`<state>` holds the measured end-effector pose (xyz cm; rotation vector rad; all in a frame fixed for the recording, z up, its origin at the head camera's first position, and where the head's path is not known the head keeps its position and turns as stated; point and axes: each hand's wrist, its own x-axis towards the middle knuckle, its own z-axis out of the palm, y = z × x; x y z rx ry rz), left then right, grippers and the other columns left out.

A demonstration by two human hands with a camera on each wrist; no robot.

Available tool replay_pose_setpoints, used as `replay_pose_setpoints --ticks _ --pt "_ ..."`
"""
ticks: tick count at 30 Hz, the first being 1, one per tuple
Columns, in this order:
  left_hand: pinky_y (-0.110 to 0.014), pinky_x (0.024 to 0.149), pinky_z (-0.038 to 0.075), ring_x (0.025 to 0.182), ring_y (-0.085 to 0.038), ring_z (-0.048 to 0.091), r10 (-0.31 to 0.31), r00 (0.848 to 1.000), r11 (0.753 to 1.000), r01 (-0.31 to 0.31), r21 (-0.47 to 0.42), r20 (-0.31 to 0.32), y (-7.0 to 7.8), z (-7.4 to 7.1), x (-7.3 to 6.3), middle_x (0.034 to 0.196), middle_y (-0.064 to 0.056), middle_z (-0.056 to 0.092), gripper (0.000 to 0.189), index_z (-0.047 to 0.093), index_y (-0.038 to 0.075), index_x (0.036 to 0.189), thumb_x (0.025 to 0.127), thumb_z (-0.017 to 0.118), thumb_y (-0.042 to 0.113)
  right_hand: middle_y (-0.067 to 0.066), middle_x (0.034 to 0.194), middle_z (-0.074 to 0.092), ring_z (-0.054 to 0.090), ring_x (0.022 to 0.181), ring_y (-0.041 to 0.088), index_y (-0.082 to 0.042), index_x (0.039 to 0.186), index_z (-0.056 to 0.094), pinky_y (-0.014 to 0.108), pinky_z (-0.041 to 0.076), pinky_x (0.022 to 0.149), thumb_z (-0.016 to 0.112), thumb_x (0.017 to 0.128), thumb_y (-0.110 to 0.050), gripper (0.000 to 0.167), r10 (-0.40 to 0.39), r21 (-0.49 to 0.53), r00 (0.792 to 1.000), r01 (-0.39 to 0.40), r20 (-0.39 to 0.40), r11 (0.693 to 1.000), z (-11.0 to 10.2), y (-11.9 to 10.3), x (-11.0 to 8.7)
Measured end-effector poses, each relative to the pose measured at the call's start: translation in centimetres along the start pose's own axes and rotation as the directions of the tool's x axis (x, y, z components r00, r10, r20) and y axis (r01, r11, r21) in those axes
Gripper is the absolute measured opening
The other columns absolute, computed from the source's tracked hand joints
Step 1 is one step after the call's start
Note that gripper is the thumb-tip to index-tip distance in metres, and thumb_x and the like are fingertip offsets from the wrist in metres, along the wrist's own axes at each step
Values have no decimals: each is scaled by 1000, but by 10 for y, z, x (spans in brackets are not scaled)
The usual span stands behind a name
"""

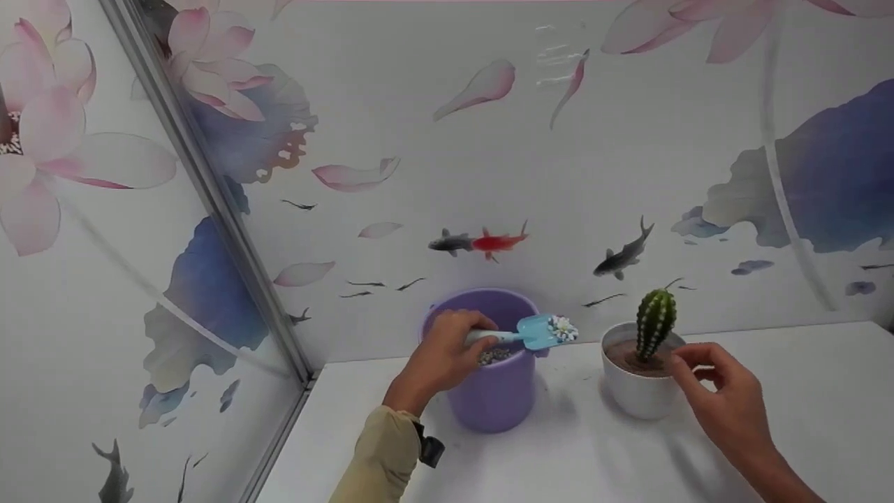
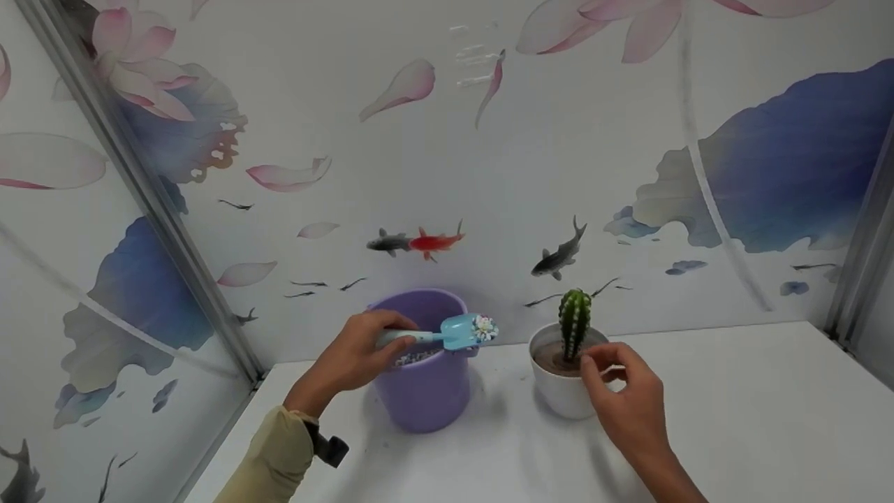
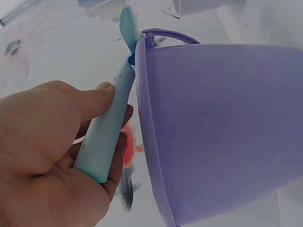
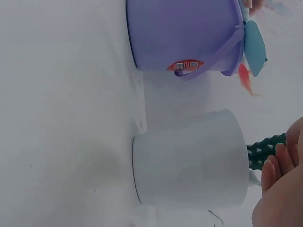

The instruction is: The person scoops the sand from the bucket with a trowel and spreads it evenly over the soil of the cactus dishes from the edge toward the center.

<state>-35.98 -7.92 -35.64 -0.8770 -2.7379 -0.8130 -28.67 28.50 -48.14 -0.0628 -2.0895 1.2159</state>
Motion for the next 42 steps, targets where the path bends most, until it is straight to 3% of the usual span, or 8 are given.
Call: replay_pose_setpoints --ticks 3,7,10,13,16,21,35,42 --pt "-40 102 52 113 -18 59 -7 1000 1000 7 -9 5 6 4 4 119 1 74 19 77 15 122 108 70 25 -4 113 68 57 104 2 -10 124 69 7 44 84 71 107 -28 25 54 3 998 -54 -20 999 0 9 2" --pt "-37 99 52 111 -16 58 -3 1000 1000 3 -7 12 12 10 8 118 2 74 19 77 15 122 107 71 25 11 145 56 50 130 20 -5 150 50 13 40 94 73 105 -39 61 85 -15 994 -84 72 996 2 20 5" --pt "-36 97 52 109 -15 59 14 1000 1000 -14 -8 20 16 15 12 115 2 74 18 78 14 120 107 71 24 25 166 37 38 148 40 -1 166 27 37 42 115 78 100 -45 94 116 -25 975 -114 187 993 6 28 7" --pt "-35 97 52 107 -15 59 28 999 1000 -28 -8 30 19 20 17 113 3 75 17 79 14 119 107 72 22 33 175 17 24 158 53 0 172 7 70 34 122 85 93 -49 121 168 -39 946 -163 277 986 12 32 9" --pt "-34 97 52 105 -14 60 46 999 999 -46 10 29 23 24 21 112 2 76 17 80 13 118 106 72 22 34 177 5 16 162 57 -1 172 -7 78 28 122 88 90 -52 135 213 -60 920 -205 328 977 16 34 10" --pt "-31 95 51 102 -13 59 66 997 997 -67 38 31 29 29 26 111 1 76 17 80 12 118 106 72 22 36 176 11 21 161 57 -1 172 -8 77 29 123 88 89 -55 138 237 -53 904 -233 356 971 18 40 12" --pt "-31 96 52 104 -13 57 47 996 996 -52 67 79 39 39 38 112 0 75 19 80 11 120 106 72 21 39 173 17 27 158 58 2 171 -4 74 33 122 86 88 -59 137 222 -53 900 -218 376 974 15 42 12" --pt "-35 100 52 105 -15 59 41 999 990 -45 134 26 46 43 45 113 0 77 18 81 11 119 106 73 20 39 173 18 28 157 59 2 171 -4 75 33 121 86 90 -57 135 210 -58 900 -204 381 977 14 43 13"
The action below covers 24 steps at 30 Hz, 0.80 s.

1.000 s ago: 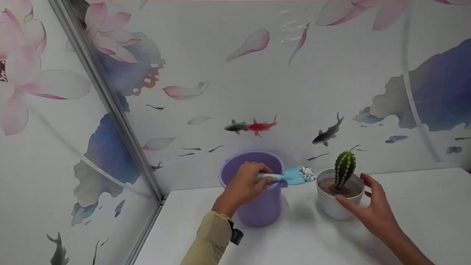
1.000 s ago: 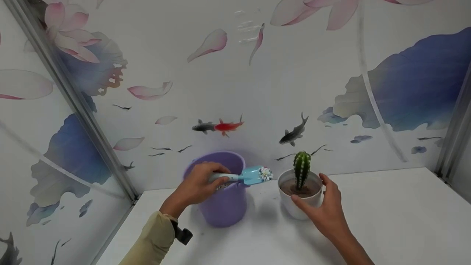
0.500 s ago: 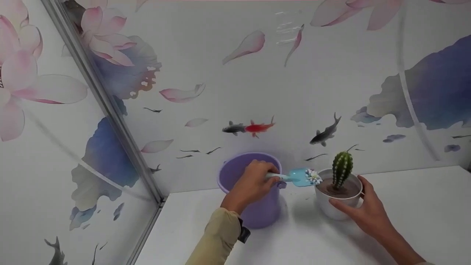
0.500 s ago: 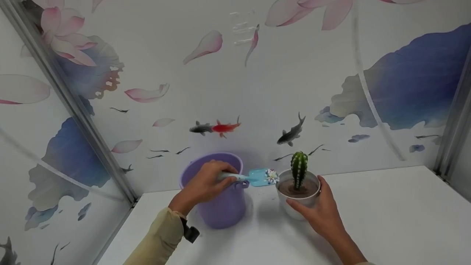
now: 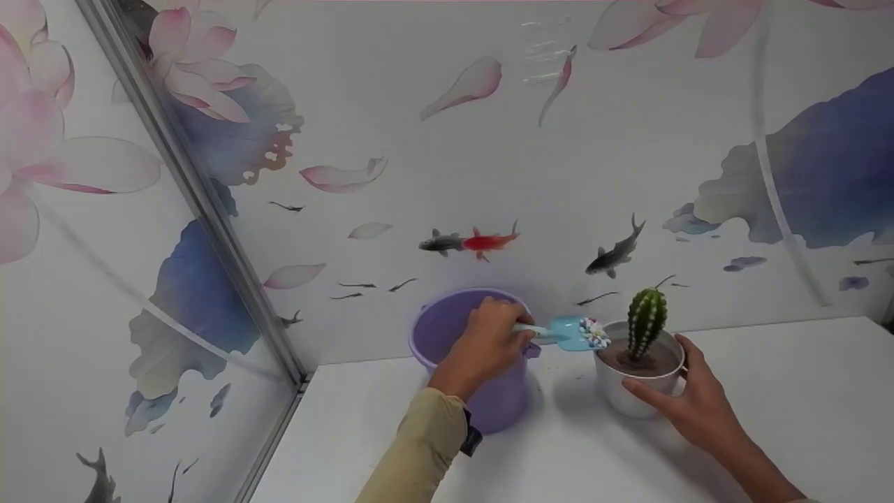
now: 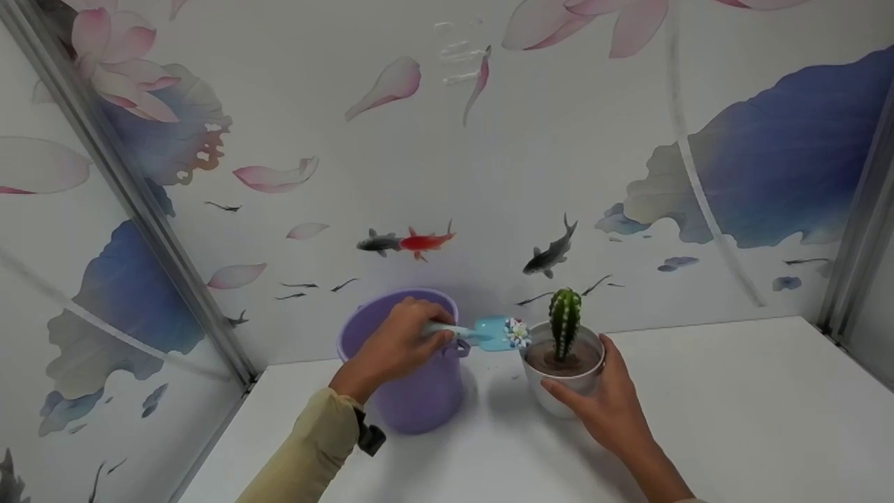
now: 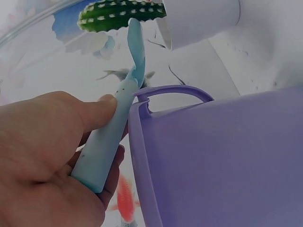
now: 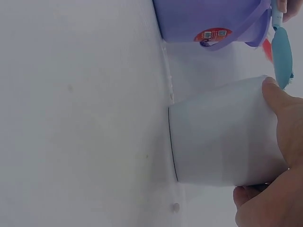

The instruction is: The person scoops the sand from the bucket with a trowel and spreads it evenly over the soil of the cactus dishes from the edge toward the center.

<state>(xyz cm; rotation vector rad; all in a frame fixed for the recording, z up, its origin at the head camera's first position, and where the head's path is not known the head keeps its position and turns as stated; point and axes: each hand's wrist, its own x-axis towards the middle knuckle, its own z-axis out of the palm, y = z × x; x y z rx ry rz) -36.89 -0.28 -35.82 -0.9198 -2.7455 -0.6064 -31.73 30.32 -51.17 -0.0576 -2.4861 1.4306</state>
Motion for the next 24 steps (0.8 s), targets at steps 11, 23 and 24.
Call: replay_pose_setpoints --ticks 11,23,24 --pt "-39 107 50 116 -17 62 -69 998 983 70 169 -15 13 13 11 115 5 78 18 81 19 120 105 75 25 38 171 22 31 155 62 1 172 -3 78 34 119 85 90 -58 134 -16 -7 1000 16 -5 1000 -1 3 -1" --pt "-33 99 51 111 -16 62 -49 999 965 52 256 -16 19 18 14 111 5 77 19 81 19 119 100 81 24 38 171 24 31 155 61 1 172 -1 76 35 119 86 87 -61 136 1 -20 1000 -1 -1 1000 -1 -1 -1" --pt "-33 98 51 111 -16 62 -44 999 963 47 264 -19 19 17 15 111 5 77 19 81 19 119 100 81 24 38 171 24 31 155 61 1 172 -1 76 35 119 86 87 -60 136 -4 -18 1000 4 -2 1000 -1 -1 -1"
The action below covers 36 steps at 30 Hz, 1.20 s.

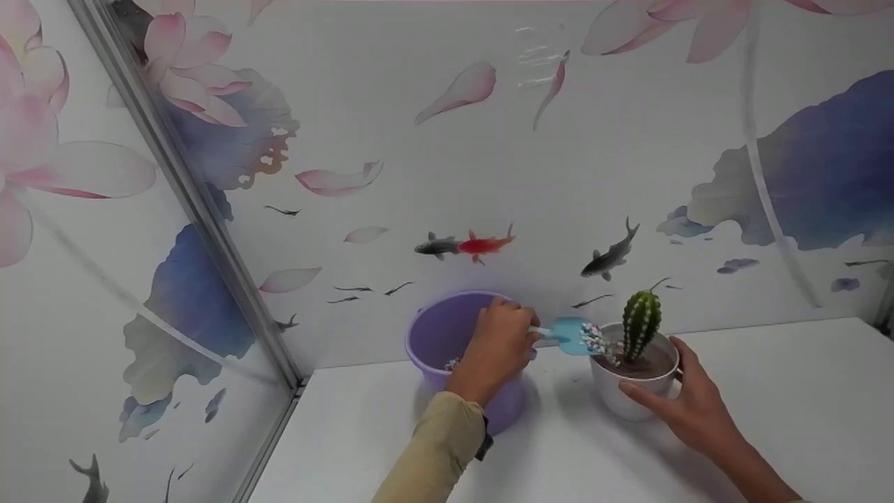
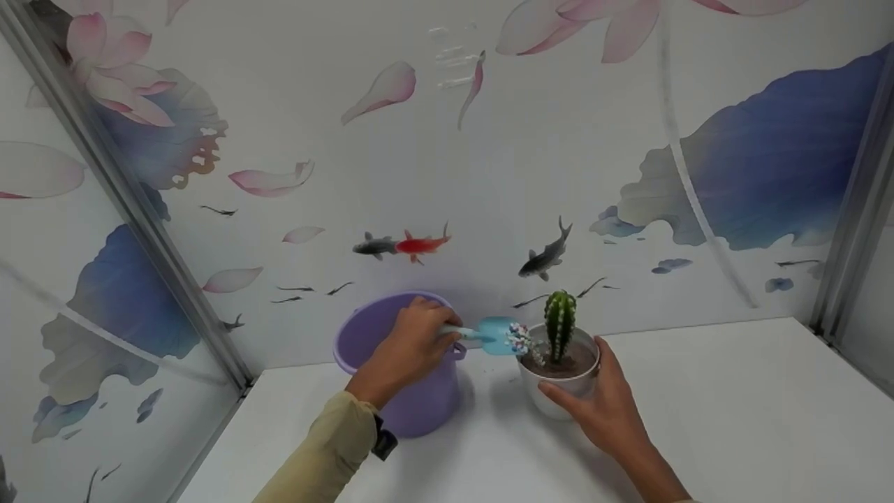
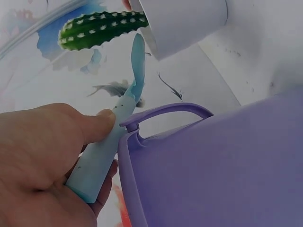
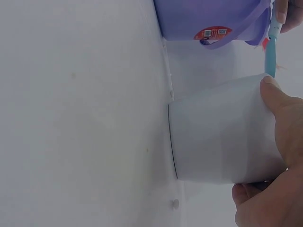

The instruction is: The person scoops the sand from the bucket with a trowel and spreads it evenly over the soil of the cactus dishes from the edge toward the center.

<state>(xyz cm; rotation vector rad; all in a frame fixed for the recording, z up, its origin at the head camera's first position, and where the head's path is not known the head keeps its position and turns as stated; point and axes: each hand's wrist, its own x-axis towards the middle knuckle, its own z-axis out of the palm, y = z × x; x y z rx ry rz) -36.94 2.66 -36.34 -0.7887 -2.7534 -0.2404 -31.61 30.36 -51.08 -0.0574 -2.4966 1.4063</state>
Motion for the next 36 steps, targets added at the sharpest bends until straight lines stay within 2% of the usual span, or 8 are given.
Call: replay_pose_setpoints --ticks 9,23,29,36 --pt "-31 94 50 118 -17 62 -2 1000 998 2 60 -1 1 1 1 118 6 76 24 81 21 122 99 83 28 37 169 27 35 154 58 2 171 2 74 37 119 86 91 -53 129 -43 12 999 44 -15 999 0 3 -2" --pt "-30 93 50 113 -15 61 78 992 981 -59 184 -96 5 8 0 117 6 75 21 80 21 120 100 81 27 37 169 29 37 152 58 2 171 4 75 39 117 86 91 -54 128 -61 14 998 62 -26 998 0 4 -2" --pt "-29 91 50 111 -15 61 124 977 967 -80 242 -175 5 12 0 115 5 75 20 80 21 119 101 79 28 37 168 29 37 152 57 3 171 4 75 38 117 86 91 -54 128 -66 17 997 67 -27 998 0 4 -2" --pt "-29 88 48 109 -16 60 175 948 952 -93 292 -266 4 17 -2 112 3 74 16 79 19 115 100 81 24 36 169 30 36 154 56 2 171 4 74 37 119 86 90 -56 129 -64 19 998 64 -24 998 0 3 -2"
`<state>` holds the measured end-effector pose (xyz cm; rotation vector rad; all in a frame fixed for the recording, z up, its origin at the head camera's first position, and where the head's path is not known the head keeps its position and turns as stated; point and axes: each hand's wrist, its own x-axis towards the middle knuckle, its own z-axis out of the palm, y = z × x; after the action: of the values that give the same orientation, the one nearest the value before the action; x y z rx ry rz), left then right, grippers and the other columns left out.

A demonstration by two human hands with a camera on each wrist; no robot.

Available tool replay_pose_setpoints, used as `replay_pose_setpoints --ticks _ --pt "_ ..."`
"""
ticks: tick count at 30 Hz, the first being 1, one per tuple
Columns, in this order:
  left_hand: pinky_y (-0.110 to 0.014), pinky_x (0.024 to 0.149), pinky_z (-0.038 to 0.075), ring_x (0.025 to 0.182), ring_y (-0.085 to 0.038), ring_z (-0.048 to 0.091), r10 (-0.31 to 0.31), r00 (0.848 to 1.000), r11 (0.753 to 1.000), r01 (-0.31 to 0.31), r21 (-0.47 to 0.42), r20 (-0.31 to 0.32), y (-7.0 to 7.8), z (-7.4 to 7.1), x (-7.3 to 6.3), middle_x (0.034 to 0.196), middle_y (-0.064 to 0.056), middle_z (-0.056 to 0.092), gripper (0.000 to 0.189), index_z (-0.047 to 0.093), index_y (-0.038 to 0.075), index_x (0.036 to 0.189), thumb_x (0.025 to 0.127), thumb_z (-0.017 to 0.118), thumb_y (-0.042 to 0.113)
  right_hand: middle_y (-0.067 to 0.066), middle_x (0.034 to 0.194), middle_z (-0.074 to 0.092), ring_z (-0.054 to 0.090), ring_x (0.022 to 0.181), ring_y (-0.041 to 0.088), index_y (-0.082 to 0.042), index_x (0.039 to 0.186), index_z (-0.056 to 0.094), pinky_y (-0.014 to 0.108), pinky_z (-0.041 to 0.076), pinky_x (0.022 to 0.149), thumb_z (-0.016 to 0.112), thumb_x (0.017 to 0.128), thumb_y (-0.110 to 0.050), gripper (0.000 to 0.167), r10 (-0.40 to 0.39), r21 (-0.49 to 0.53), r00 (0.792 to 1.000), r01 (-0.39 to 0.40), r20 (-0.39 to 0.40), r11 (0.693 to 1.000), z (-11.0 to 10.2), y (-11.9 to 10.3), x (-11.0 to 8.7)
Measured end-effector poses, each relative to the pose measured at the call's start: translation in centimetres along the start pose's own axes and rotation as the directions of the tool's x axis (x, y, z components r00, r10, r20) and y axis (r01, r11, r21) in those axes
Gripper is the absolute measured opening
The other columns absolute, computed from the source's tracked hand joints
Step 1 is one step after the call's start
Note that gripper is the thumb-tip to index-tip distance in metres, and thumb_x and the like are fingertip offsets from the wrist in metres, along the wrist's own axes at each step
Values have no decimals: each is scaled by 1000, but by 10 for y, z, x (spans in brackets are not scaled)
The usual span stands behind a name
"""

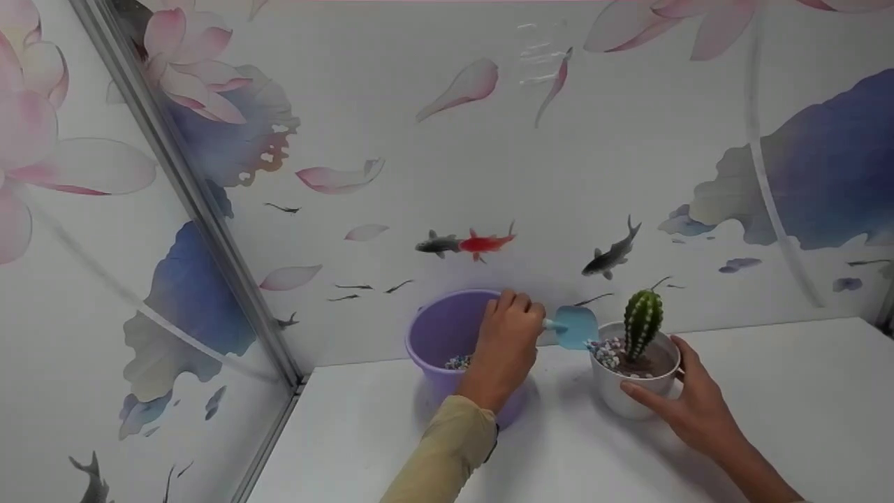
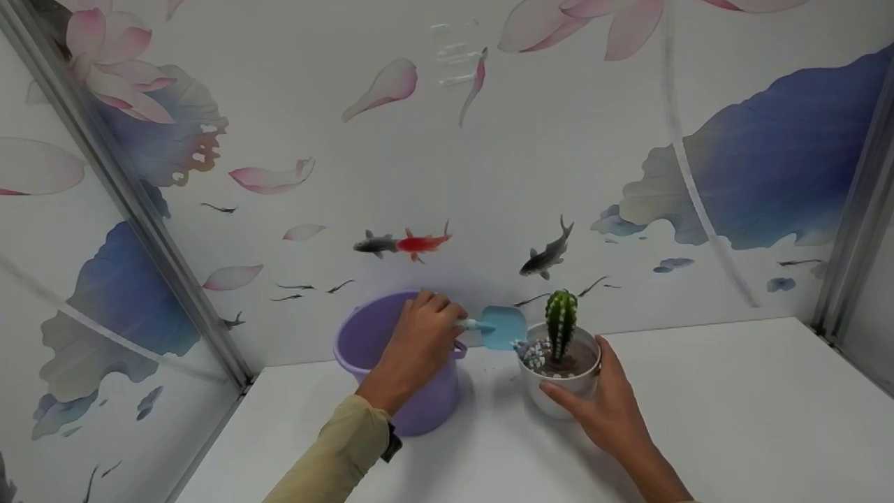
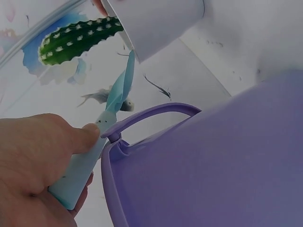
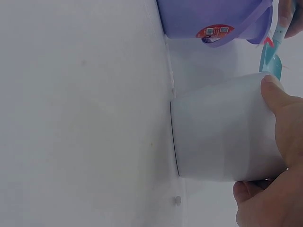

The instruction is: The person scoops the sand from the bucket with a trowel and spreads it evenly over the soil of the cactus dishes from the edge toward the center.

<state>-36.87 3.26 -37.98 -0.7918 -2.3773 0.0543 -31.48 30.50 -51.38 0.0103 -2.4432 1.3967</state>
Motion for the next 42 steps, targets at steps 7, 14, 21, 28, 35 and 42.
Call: replay_pose_setpoints --ticks 7,14,21,28,35,42 --pt "-29 93 49 113 -16 58 18 1000 1000 -18 13 3 4 -1 0 118 3 73 24 78 19 122 99 82 16 37 170 28 34 155 56 1 172 1 75 36 120 85 90 -58 131 6 -7 1000 -6 -1 1000 1 -1 0" --pt "-28 93 49 111 -16 59 37 999 999 -36 28 -20 8 0 0 118 3 73 28 78 20 123 96 84 13 37 170 28 33 156 56 0 172 0 74 35 121 85 89 -59 133 10 -1 1000 -10 5 1000 1 -2 1" --pt "-28 95 50 111 -16 60 42 997 997 -38 61 -69 8 2 -2 116 4 72 27 79 20 121 96 83 12 37 172 24 32 156 58 0 172 -1 75 36 120 84 89 -61 134 34 -11 999 -34 27 999 1 -3 1" --pt "-28 93 50 111 -16 59 30 994 999 -27 33 -106 5 2 -6 114 4 72 23 79 21 118 97 82 11 37 171 25 33 155 58 1 172 0 75 36 119 85 89 -60 133 15 -19 1000 -15 8 1000 1 -1 2" --pt "-28 88 49 110 -15 59 -6 993 999 0 -46 -118 -1 0 -12 112 4 72 20 79 21 115 97 84 17 36 171 25 34 154 58 0 172 0 75 37 118 85 90 -57 131 -13 -23 1000 13 0 1000 0 4 2" --pt "-28 86 51 109 -16 60 -52 990 977 23 -211 -134 -14 -9 -20 111 3 72 15 79 17 115 101 80 20 38 172 22 33 152 64 0 172 -3 78 38 115 84 91 -58 132 20 -36 1000 -19 22 999 0 4 1"
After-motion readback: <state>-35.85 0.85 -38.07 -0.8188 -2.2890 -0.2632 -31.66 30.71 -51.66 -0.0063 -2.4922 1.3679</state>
